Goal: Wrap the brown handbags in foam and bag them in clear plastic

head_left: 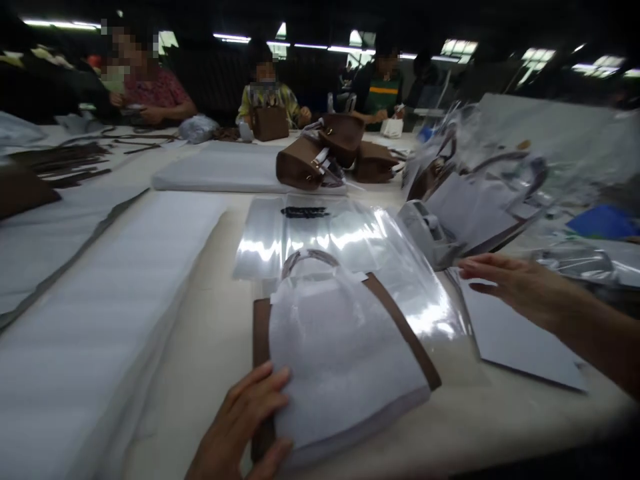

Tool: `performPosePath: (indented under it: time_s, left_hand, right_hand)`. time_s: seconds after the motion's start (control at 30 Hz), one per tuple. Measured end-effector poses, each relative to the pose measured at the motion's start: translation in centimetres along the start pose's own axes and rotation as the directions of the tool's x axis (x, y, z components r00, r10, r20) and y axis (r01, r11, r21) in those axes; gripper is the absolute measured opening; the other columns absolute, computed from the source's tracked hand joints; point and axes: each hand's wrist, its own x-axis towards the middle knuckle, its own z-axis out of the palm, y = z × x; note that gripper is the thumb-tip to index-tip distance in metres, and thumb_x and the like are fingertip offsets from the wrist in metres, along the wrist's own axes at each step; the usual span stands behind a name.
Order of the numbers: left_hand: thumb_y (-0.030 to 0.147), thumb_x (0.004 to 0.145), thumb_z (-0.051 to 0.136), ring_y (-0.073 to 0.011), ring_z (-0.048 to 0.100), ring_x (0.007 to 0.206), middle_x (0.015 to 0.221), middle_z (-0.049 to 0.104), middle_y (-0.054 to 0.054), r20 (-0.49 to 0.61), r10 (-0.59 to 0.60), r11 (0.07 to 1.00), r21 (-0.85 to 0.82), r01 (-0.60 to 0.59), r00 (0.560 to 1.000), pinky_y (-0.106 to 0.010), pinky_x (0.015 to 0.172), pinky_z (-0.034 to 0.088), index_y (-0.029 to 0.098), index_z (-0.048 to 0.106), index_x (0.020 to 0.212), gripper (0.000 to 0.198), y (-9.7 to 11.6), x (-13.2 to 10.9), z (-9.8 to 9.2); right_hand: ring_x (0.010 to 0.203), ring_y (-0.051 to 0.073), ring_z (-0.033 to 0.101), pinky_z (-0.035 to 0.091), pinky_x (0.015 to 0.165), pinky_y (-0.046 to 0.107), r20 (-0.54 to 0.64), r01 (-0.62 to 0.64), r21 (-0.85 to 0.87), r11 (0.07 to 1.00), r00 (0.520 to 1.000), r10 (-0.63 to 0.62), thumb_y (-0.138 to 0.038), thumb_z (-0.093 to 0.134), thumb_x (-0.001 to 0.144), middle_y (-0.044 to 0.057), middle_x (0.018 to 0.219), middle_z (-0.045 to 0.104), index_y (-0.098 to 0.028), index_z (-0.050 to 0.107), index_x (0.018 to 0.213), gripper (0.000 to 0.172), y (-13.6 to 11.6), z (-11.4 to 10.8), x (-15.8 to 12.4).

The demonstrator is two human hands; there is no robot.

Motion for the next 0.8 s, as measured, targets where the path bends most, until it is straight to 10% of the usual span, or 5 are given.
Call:
performPosePath:
  time_s: [0.13, 0.27, 0.8]
  left_hand:
    - [0.023, 0.082, 0.052, -0.0194, 0.04, 0.121, 0.126, 0.049, -0.007, 0.007, -0.012, 1.0, 0.001, 0.012, 1.0, -0.034, 0.096, 0.044, 0.021, 0.036, 0.126, 0.047, -0.4, -0.8, 0.1]
    - [0.021, 0.081, 0.053, -0.0187, 0.039, 0.121, 0.123, 0.05, -0.007, -0.027, -0.017, 0.998, -0.056, 0.016, 0.999, -0.037, 0.099, 0.041, 0.02, 0.028, 0.131, 0.056, -0.2, -1.1, 0.3]
    - [0.022, 0.079, 0.052, -0.0257, 0.04, 0.116, 0.121, 0.049, -0.003, -0.007, 0.174, 0.983, 0.065, -0.173, 0.985, -0.044, 0.086, 0.048, 0.034, 0.052, 0.116, 0.038, -1.0, -0.7, -0.3]
  right_hand:
    - [0.067, 0.012, 0.059, 0.046, 0.063, 0.023, 0.454, -0.254, 0.08, 0.964, 0.87, 0.192, -0.034, 0.067, 0.071, 0.007, 0.073, 0.062, -0.016, 0.063, 0.079, 0.02, -2.4, 7.2, -10.1]
    - [0.054, 0.008, 0.055, 0.043, 0.049, 0.017, 0.638, -0.416, 0.095, 0.905, 0.723, 0.265, -0.032, 0.072, 0.065, -0.001, 0.065, 0.056, -0.015, 0.059, 0.082, 0.027, -2.5, 14.5, -16.2]
    - [0.045, 0.007, 0.051, 0.047, 0.048, 0.02, 0.442, -0.411, -0.134, 0.902, 0.79, 0.426, -0.031, 0.071, 0.062, -0.001, 0.056, 0.055, -0.013, 0.055, 0.077, 0.029, -1.1, 20.2, -17.7]
